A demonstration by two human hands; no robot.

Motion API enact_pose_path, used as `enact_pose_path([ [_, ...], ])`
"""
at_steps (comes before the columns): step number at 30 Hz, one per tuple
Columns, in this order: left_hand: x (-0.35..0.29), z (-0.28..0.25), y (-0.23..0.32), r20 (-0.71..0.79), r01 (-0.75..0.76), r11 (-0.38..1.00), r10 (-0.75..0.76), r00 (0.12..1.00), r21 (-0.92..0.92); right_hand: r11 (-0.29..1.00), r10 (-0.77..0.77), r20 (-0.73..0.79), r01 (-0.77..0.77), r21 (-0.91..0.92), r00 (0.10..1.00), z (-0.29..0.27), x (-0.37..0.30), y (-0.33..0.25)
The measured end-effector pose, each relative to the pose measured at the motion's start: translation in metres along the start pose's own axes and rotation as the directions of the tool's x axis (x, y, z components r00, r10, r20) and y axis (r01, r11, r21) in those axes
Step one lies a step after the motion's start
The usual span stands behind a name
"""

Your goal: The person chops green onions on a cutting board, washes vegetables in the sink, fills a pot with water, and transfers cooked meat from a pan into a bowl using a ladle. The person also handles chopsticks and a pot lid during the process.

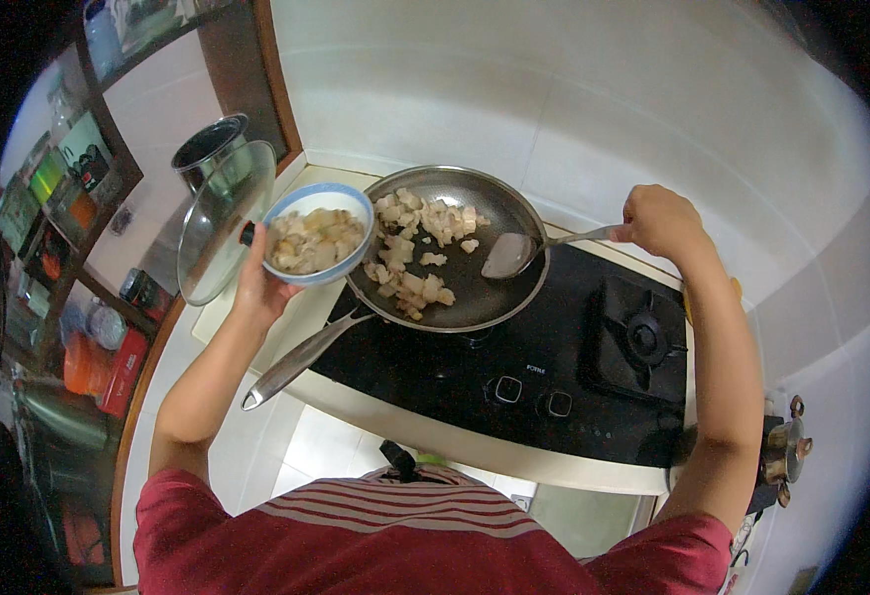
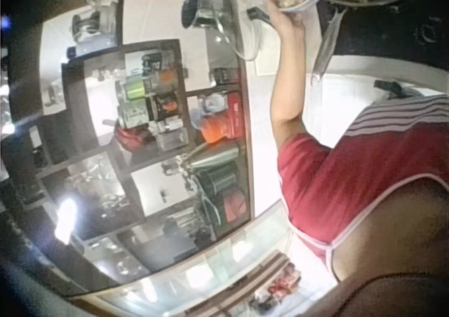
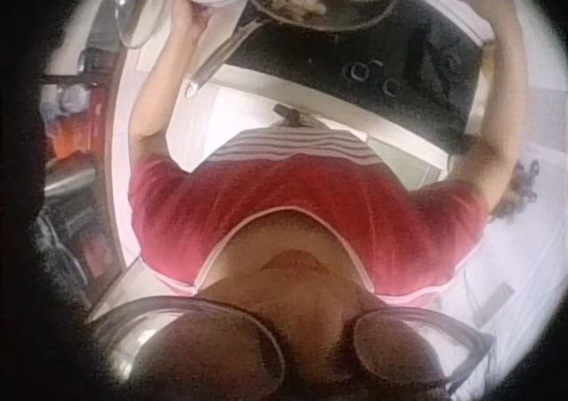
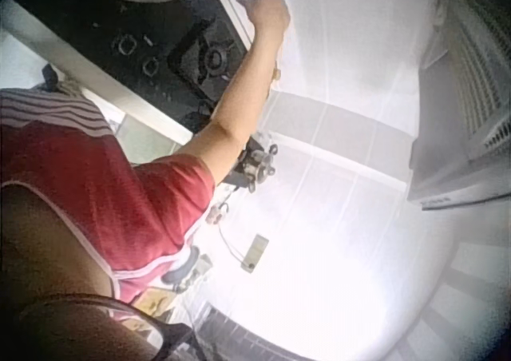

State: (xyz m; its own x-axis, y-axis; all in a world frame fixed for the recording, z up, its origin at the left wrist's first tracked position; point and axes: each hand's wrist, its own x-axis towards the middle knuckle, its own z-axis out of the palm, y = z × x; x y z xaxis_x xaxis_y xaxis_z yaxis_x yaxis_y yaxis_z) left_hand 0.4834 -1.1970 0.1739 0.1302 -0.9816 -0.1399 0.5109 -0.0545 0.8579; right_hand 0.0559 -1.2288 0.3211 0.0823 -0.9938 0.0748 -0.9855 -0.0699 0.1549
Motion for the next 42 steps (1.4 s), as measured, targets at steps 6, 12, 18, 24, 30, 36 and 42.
enact_pose_path([
  [6,-0.017,-0.034,0.014,-0.110,-0.003,0.998,0.009,0.994,0.057,0.978,-0.178,0.074,0.168,0.126,0.981,0.035,0.070,0.006],
  [12,-0.030,-0.040,0.013,-0.210,-0.055,0.992,0.079,0.974,0.115,0.675,-0.232,0.101,0.085,0.733,0.968,0.143,0.083,-0.026],
  [18,-0.028,-0.039,0.014,-0.155,-0.037,0.995,0.051,0.987,0.088,0.623,-0.139,0.042,0.054,0.780,0.989,0.163,0.043,-0.028],
  [24,-0.024,-0.025,0.007,-0.111,0.015,0.996,-0.005,0.994,0.087,0.639,-0.050,0.053,-0.009,0.769,0.997,0.138,0.015,-0.003],
  [30,-0.014,0.001,-0.004,-0.055,0.086,0.988,-0.079,0.995,0.129,0.673,-0.011,-0.112,0.090,0.734,0.994,0.080,-0.008,0.019],
  [36,0.010,0.037,-0.018,0.069,0.122,0.988,-0.129,0.989,0.099,0.693,0.001,-0.184,0.132,0.709,0.983,0.017,-0.042,-0.001],
  [42,0.032,0.059,-0.029,0.108,0.161,0.981,-0.173,0.979,0.110,0.903,-0.195,-0.493,0.351,0.248,0.848,0.000,-0.074,-0.043],
])
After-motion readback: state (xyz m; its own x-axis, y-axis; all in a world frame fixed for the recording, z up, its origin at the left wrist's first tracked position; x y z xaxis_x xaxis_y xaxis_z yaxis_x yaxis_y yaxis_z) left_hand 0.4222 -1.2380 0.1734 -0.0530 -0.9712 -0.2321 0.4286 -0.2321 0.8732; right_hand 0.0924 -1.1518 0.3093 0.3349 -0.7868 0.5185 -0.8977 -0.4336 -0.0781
